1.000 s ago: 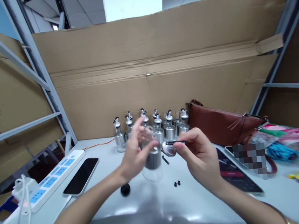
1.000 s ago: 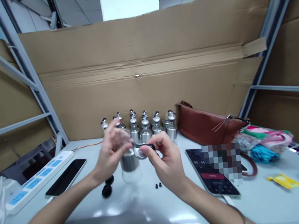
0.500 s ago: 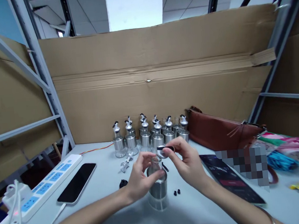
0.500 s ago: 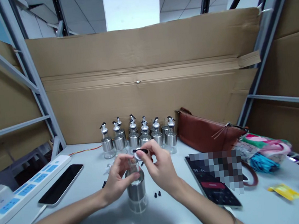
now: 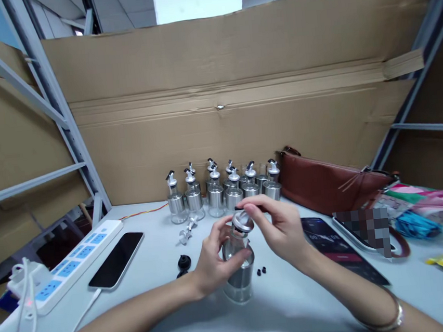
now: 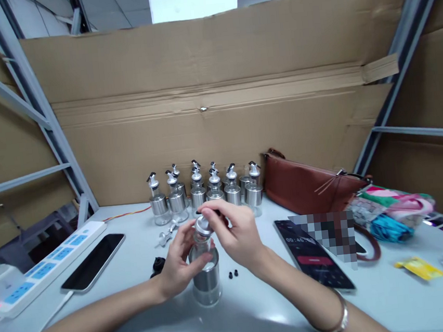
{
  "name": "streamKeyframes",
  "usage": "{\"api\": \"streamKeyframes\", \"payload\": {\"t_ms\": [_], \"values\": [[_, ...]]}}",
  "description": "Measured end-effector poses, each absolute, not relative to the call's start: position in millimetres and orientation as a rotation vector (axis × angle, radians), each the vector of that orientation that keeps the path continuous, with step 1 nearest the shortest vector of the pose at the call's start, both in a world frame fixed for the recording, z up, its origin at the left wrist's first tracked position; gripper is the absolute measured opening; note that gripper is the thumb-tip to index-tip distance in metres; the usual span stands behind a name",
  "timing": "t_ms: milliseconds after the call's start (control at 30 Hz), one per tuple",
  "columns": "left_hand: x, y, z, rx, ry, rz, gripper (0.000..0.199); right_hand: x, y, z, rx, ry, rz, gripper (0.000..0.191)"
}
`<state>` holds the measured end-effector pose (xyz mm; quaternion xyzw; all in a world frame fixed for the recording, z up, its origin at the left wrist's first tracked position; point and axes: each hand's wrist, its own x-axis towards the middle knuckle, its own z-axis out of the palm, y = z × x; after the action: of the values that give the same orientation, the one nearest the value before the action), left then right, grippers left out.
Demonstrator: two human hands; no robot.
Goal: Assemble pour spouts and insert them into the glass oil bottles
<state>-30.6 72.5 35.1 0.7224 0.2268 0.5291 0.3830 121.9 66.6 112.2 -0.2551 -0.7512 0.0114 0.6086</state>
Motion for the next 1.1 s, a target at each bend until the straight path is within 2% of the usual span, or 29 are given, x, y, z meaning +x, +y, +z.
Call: {"api": "streamKeyframes", "payload": {"t_ms": [200, 333, 567, 700, 867, 1033, 1100], "values": [[-32, 78, 35, 2.050, 0.627, 1.433, 0.035, 113, 65, 117, -0.540, -1.996, -0.062, 0.016], [-31, 78, 38, 2.079, 0.613, 1.435, 0.033, 112, 70, 108, -0.667, -1.893, 0.040, 0.020], [-31, 74, 42, 1.945, 0.545, 1.330, 0.036, 111, 67, 95, -0.656, -1.821, 0.066, 0.015], [-29, 76, 48, 1.798, 0.579, 1.254, 0.031, 114, 75, 96, -0.719, -1.827, 0.235, 0.012], [-38, 92, 78, 1.698, 0.656, 1.300, 0.033, 120, 85, 92, -0.760, -1.742, 0.485, 0.026], [-74, 122, 123, 1.759, 0.798, 1.623, 0.037, 117, 88, 77, -0.809, -1.762, 0.569, 0.021], [-92, 136, 132, 1.793, 0.873, 1.631, 0.039, 115, 89, 74, -0.826, -1.788, 0.590, 0.020]]}}
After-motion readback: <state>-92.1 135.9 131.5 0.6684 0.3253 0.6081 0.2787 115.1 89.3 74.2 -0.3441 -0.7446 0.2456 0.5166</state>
